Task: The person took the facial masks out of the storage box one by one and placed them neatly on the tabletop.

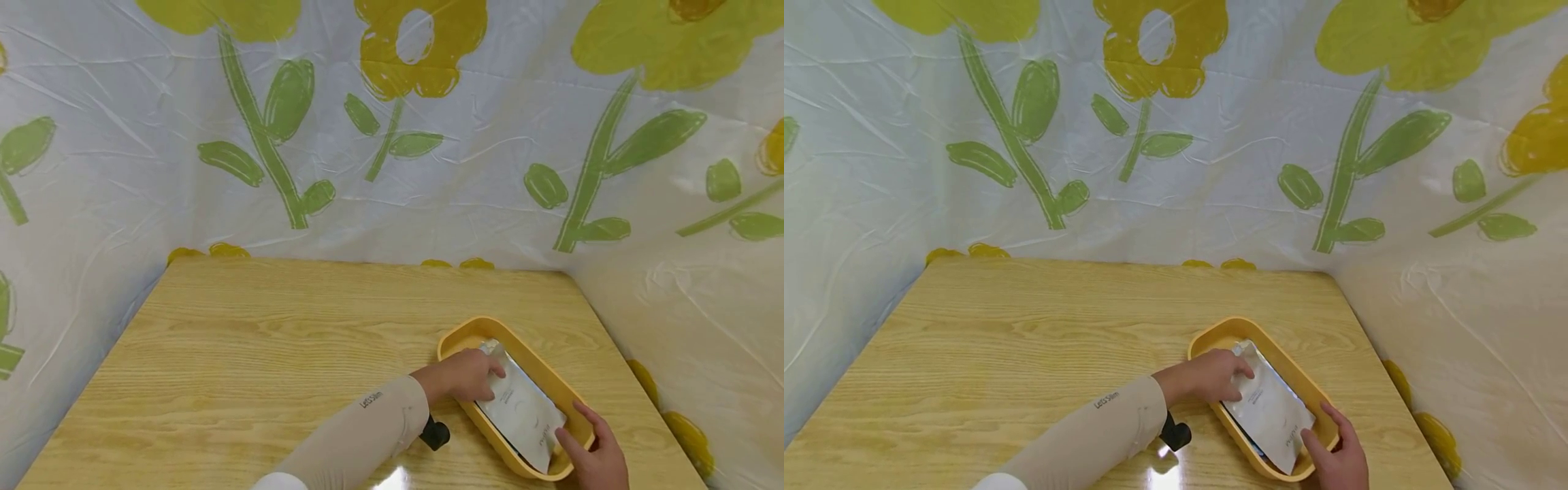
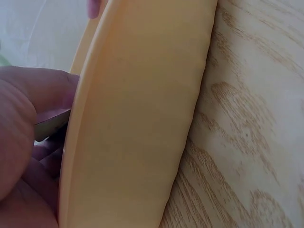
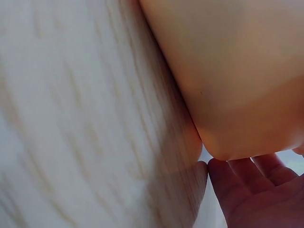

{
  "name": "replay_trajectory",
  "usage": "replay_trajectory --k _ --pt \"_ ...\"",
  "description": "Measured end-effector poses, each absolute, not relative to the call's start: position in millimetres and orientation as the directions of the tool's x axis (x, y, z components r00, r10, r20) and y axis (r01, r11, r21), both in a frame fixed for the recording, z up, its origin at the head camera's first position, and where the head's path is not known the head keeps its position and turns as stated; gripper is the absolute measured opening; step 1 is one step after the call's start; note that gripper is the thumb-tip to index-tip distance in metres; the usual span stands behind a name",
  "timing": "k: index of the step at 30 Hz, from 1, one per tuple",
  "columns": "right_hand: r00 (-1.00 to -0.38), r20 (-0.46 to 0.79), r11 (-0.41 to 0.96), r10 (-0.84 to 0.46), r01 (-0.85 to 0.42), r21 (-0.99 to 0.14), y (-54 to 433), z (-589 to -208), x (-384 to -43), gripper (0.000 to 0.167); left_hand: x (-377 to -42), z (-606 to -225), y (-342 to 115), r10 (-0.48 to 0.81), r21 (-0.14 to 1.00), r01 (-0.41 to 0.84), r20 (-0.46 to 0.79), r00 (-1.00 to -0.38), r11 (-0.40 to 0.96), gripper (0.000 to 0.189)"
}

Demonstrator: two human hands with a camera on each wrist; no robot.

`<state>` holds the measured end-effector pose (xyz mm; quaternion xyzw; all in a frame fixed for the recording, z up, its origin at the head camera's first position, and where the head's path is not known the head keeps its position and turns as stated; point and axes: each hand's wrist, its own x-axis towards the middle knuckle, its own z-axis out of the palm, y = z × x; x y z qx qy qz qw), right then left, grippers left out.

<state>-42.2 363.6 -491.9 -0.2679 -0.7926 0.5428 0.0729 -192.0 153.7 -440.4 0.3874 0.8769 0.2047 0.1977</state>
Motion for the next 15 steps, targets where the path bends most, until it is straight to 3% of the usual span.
replay_trajectory --k 7,15 --pt "-0.842 -0.159 0.318 0.516 0.361 -0.877 363.4 -492.1 -43.5 0.057 -192.7 -439.7 149.7 0.715 0.554 0.524 -0.2 -0.67 0.647 0.052" --pt "-0.813 -0.157 0.321 0.561 0.388 -0.864 363.0 -493.4 -44.4 0.05 -191.8 -435.7 143.8 0.704 0.692 0.442 -0.135 -0.697 0.571 0.054"
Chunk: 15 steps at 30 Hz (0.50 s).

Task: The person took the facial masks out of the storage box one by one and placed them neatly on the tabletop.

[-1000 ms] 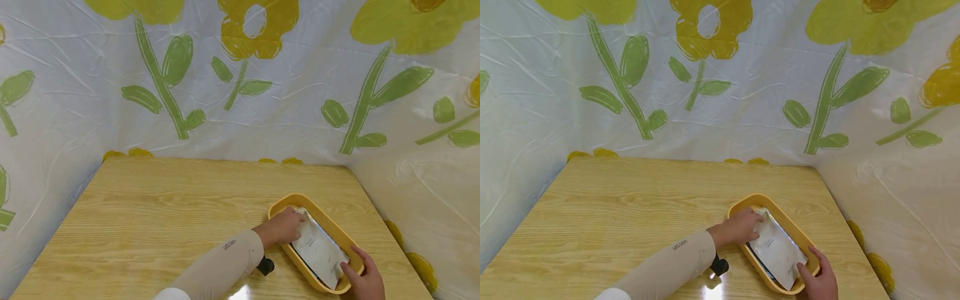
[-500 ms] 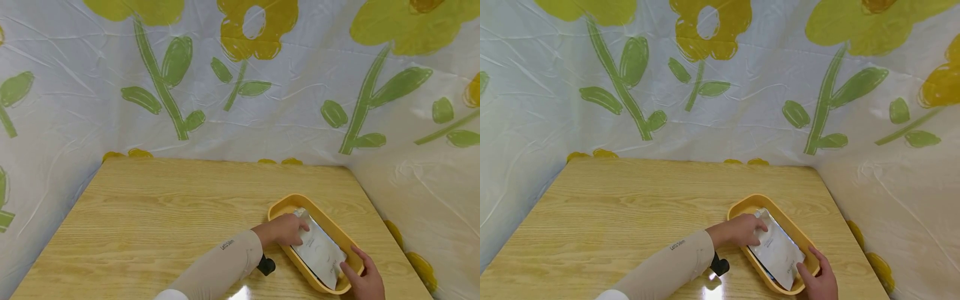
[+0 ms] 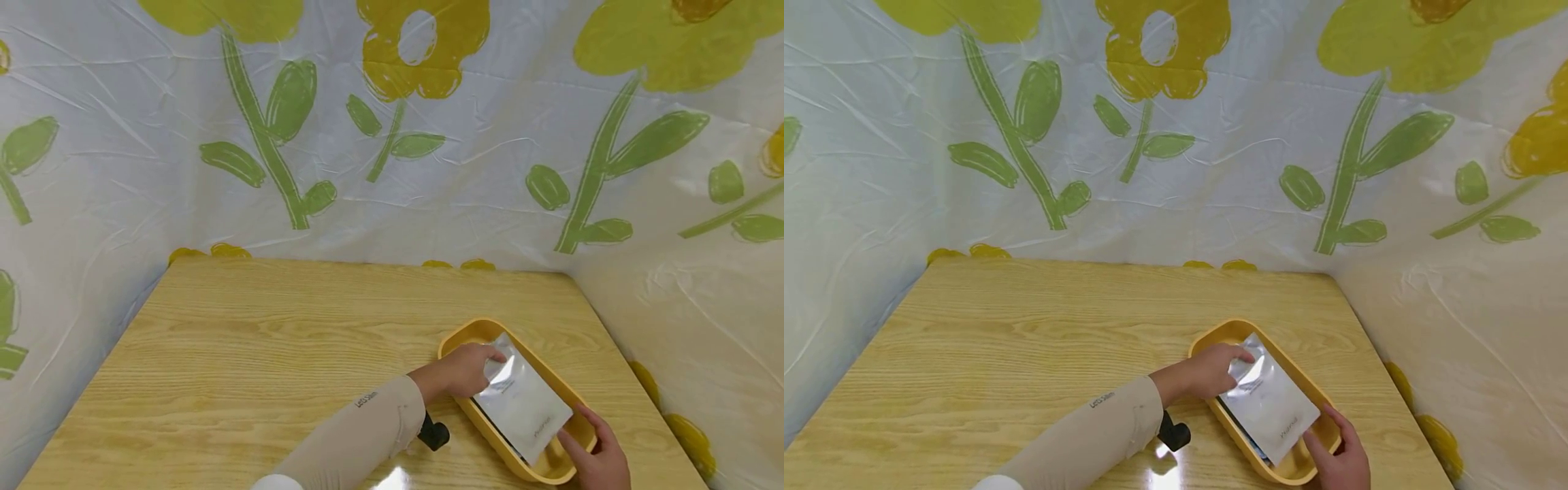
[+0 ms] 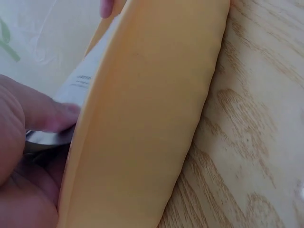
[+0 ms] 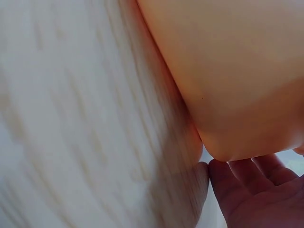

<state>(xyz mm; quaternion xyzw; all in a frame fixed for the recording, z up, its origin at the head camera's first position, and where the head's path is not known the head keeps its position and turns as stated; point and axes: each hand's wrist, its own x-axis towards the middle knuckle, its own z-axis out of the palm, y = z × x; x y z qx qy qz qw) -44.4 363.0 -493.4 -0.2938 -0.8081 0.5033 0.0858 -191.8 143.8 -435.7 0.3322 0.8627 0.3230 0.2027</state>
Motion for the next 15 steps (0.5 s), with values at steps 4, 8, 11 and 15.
replay_trajectory --k 4,8,11,15 --pt "-0.819 -0.156 0.302 0.553 0.371 -0.878 362 -494 -44 0.048 -190 -435 139 0.682 0.772 0.353 -0.14 -0.718 0.529 0.06" --pt "-0.827 -0.166 0.282 0.537 0.361 -0.889 362 -493 -44 0.048 -192 -434 132 0.674 0.843 0.282 -0.124 -0.728 0.459 0.059" --pt "-0.821 -0.185 0.282 0.54 0.384 -0.879 362 -491 -45 0.049 -195 -432 126 0.667 0.87 0.259 -0.101 -0.739 0.419 0.057" --pt "-0.816 -0.199 0.304 0.543 0.412 -0.859 360 -490 -48 0.057 -200 -428 118 0.65 0.898 0.216 -0.097 -0.754 0.384 0.053"
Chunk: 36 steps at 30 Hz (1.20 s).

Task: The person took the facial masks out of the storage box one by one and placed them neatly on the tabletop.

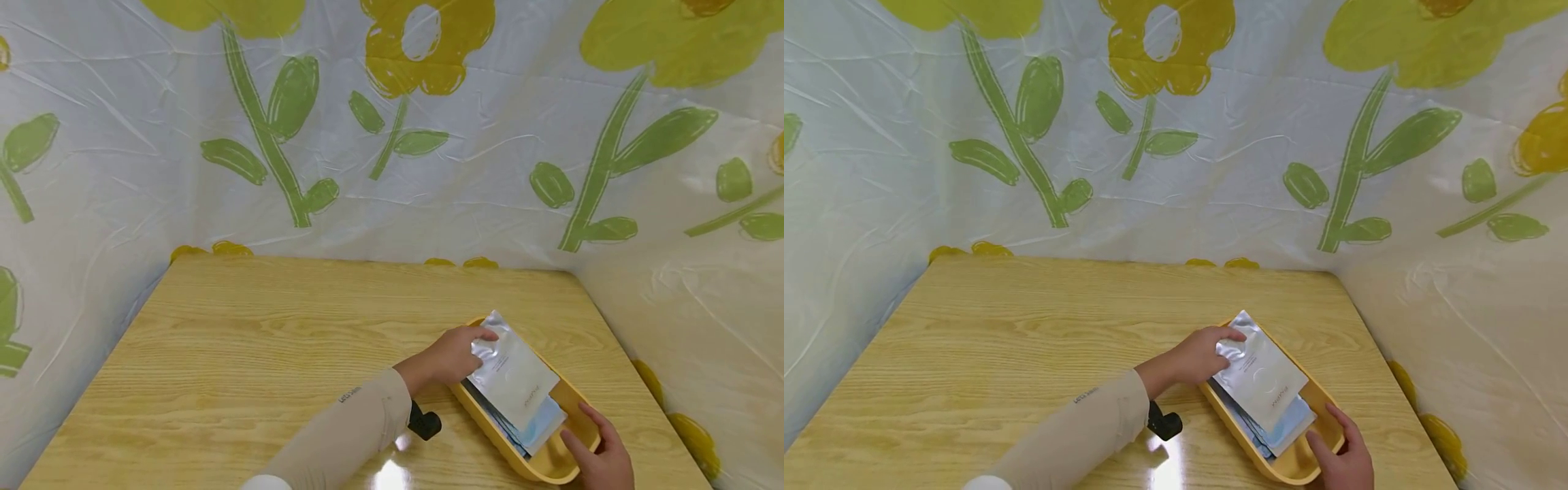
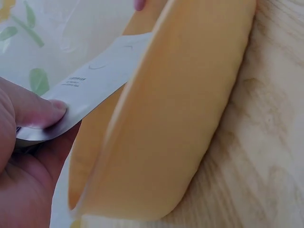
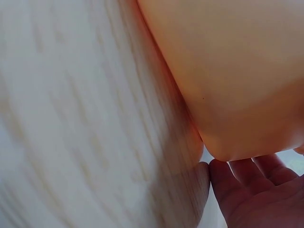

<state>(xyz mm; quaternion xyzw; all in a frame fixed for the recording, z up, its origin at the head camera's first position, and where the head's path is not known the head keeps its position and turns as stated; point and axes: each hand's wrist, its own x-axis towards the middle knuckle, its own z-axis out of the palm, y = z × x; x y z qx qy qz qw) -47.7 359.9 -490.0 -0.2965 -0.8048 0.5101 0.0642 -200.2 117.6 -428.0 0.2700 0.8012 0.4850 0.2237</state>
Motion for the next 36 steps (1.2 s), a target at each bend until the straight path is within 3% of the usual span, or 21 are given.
replay_trajectory --k 19,26,36 --pt "-0.804 -0.227 0.284 0.55 0.436 -0.854 358 -490 -49 0.065 -241 -408 61 0.495 0.955 0.138 -0.011 -0.869 0.263 0.045" --pt "-0.785 -0.243 0.213 0.57 0.427 -0.879 359 -494 -50 0.052 -254 -414 32 0.392 0.97 0.094 -0.001 -0.92 0.222 0.039" --pt "-0.783 -0.235 0.133 0.576 0.374 -0.918 361 -497 -50 0.053 -274 -431 -10 0.266 0.975 0.076 0.019 -0.964 0.207 0.044"
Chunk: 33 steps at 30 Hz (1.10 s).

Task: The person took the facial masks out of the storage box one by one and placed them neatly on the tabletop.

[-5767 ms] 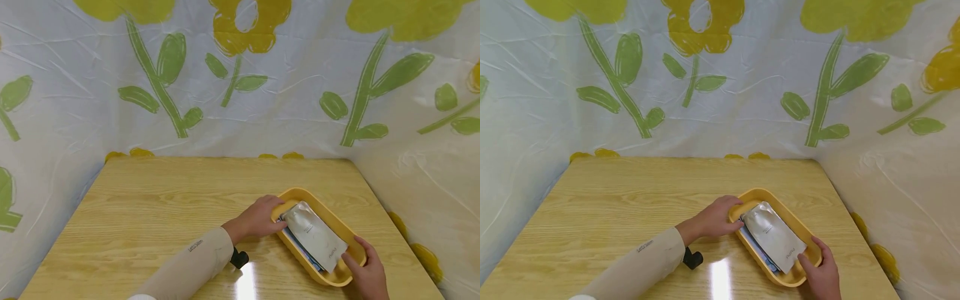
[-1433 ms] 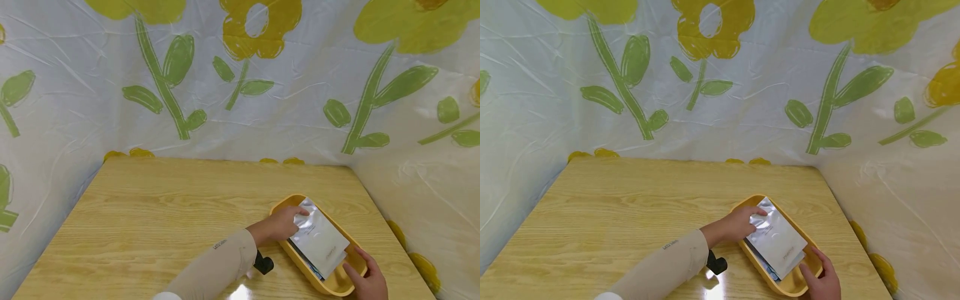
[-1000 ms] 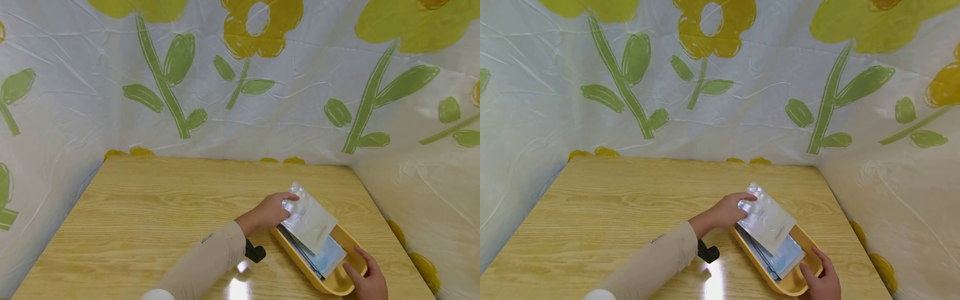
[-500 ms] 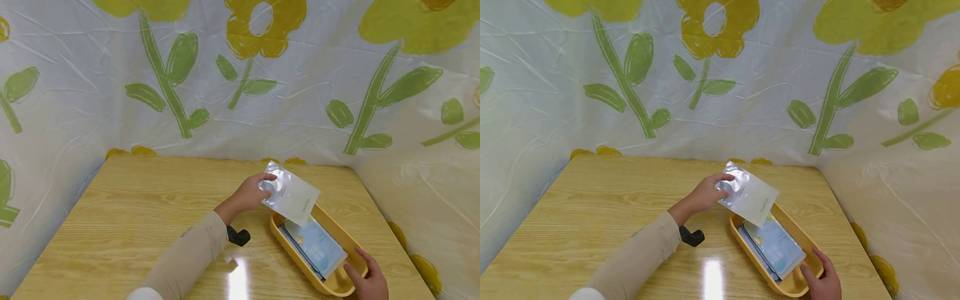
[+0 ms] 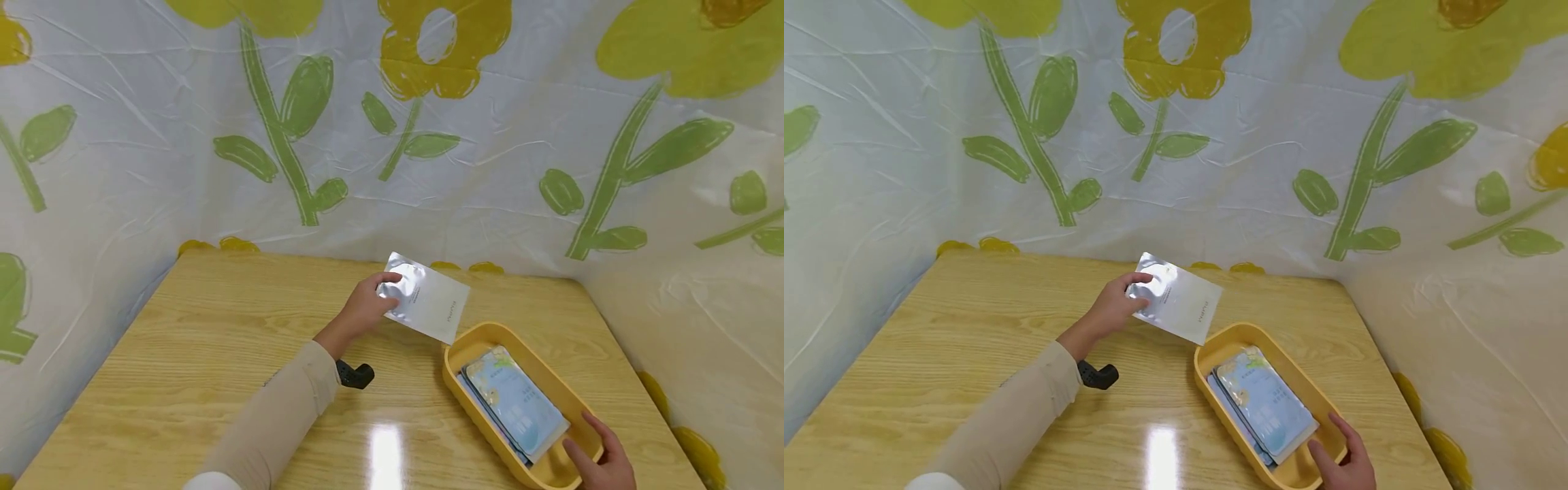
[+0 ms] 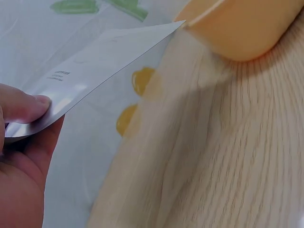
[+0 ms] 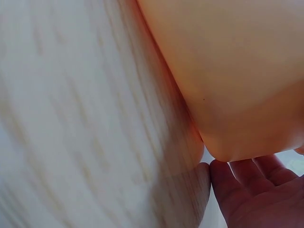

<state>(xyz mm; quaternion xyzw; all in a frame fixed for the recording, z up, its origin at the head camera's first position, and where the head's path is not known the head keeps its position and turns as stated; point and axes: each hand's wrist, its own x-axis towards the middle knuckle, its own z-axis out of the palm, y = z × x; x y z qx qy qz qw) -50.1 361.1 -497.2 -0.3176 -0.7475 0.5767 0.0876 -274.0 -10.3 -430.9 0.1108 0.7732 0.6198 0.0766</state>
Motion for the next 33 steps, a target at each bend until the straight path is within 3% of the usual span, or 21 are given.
replay_trajectory --k 23,33 --pt "-0.777 -0.246 0.108 0.58 0.372 -0.922 358 -496 -50 0.053 -286 -491 -73 0.051 0.961 -0.018 -0.033 -0.998 0.275 0.048" --pt "-0.779 -0.25 0.106 0.575 0.375 -0.921 357 -495 -50 0.052 -288 -499 -85 0.066 0.932 -0.028 -0.056 -0.996 0.36 0.058"
